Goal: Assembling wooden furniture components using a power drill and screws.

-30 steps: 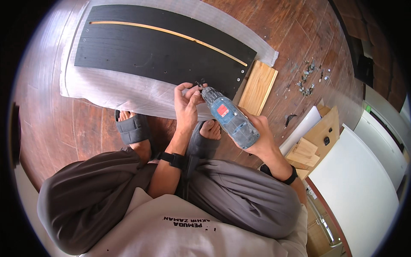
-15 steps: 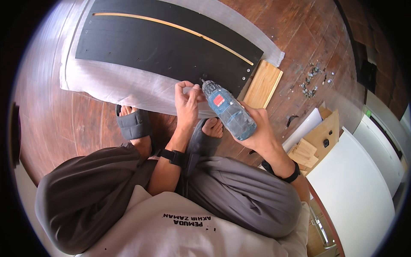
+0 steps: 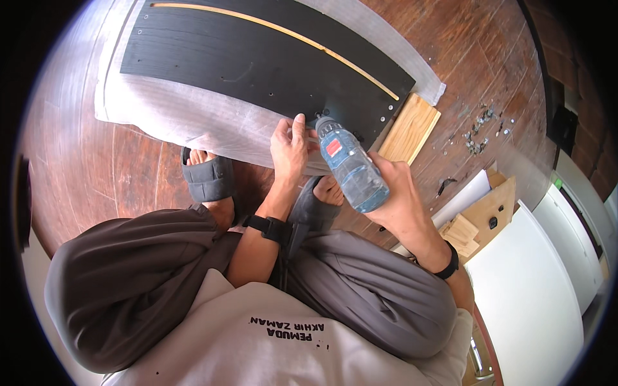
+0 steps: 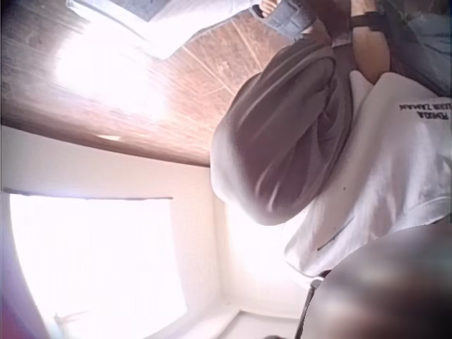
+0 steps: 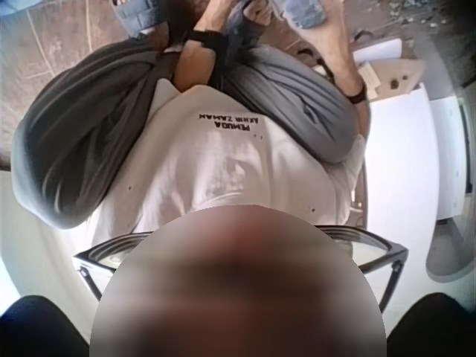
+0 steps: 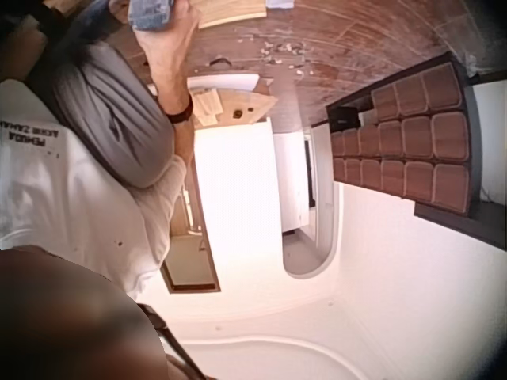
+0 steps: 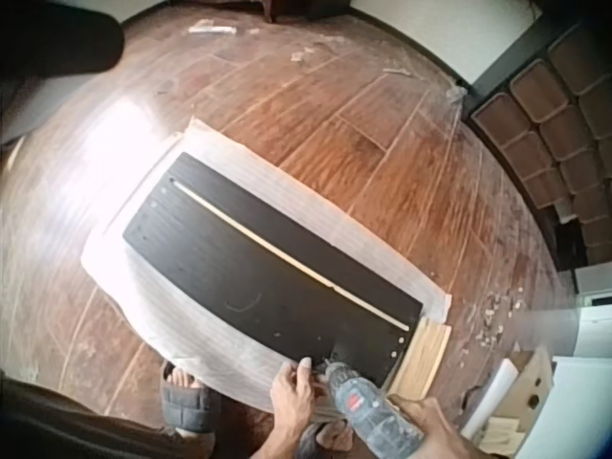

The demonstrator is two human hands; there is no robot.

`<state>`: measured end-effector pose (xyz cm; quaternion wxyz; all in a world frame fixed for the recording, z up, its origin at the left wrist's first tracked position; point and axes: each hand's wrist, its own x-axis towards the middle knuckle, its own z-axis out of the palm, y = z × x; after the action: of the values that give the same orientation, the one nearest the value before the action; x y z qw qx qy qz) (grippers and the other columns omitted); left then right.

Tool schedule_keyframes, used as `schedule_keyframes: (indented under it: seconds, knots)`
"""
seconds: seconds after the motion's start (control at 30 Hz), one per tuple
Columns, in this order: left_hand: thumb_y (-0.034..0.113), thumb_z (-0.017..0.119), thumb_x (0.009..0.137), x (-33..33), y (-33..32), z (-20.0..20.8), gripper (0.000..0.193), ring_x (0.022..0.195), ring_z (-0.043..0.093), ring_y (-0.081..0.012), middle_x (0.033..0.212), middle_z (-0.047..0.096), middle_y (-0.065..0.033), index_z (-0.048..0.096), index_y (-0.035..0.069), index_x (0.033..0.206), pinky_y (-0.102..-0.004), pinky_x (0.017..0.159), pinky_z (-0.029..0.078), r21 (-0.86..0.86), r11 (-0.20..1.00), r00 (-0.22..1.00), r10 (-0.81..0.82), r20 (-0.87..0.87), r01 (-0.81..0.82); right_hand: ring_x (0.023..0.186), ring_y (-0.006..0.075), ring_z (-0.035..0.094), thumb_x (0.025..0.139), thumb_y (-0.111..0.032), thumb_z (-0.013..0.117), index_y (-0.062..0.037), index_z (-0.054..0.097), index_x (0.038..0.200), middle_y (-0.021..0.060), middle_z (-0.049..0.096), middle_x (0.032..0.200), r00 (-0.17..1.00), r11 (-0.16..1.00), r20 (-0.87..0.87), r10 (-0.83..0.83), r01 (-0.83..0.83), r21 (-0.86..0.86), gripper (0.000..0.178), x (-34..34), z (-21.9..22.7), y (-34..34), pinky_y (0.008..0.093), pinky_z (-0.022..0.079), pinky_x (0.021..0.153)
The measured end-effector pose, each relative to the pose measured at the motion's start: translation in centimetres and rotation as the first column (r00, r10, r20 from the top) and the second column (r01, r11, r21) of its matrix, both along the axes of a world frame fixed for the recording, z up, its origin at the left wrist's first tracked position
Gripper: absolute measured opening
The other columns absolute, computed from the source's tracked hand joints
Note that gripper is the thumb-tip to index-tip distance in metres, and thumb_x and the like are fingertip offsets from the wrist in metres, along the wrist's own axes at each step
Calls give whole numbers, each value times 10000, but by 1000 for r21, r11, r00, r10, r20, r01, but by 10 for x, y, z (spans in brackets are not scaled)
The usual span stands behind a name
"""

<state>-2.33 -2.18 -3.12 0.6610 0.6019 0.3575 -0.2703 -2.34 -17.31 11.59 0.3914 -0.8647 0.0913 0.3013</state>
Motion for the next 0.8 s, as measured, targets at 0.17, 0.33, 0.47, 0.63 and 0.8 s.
schedule_keyframes:
  seconds: [0.17, 0.33, 0.47, 0.63, 0.8]
  knots:
    - [307, 532, 973, -1, 0, -2, 347, 496, 631, -150, 678, 679, -102, 520, -7, 827, -278, 482, 476, 12, 1000, 1000, -10, 20, 10, 686, 350, 643, 701, -127, 760, 12, 619, 978, 146, 650, 744, 987, 983, 39, 155, -150, -107, 341, 1, 1, -3, 379, 505, 625]
    - [302, 531, 974, 0, 1, -2, 338, 505, 635, -150, 679, 680, -98, 518, -1, 824, -279, 491, 485, 23, 999, 999, -29, 33, 28, 725, 390, 604, 643, -136, 804, 2, 612, 1053, 162, 637, 802, 944, 926, 89, 319, -290, -242, 473, 14, 20, 6, 416, 501, 678]
    - [287, 531, 973, 5, 2, 6, 320, 520, 643, -157, 691, 685, -104, 518, -5, 843, -284, 497, 501, 42, 995, 995, -89, 37, 88, 751, 399, 619, 626, -136, 780, -17, 578, 1029, 188, 632, 795, 949, 951, 150, 278, -250, -180, 466, 14, 13, -13, 426, 500, 644]
    - [309, 521, 977, 3, 7, -9, 341, 513, 629, -157, 716, 680, -117, 518, -4, 841, -273, 471, 509, -36, 998, 998, -58, -12, 58, 842, 378, 626, 632, -146, 754, -55, 559, 1064, 168, 642, 876, 950, 971, 220, 221, -195, -136, 483, -17, 10, -52, 421, 504, 680]
    - [285, 517, 972, -1, 7, 7, 332, 519, 603, -143, 623, 610, -77, 546, -2, 809, -259, 492, 477, 128, 987, 981, -119, 152, 100, 927, 434, 601, 690, -120, 721, -25, 515, 1148, 242, 617, 997, 917, 912, 356, -179, 290, -289, 511, -108, -53, -87, 440, 483, 765]
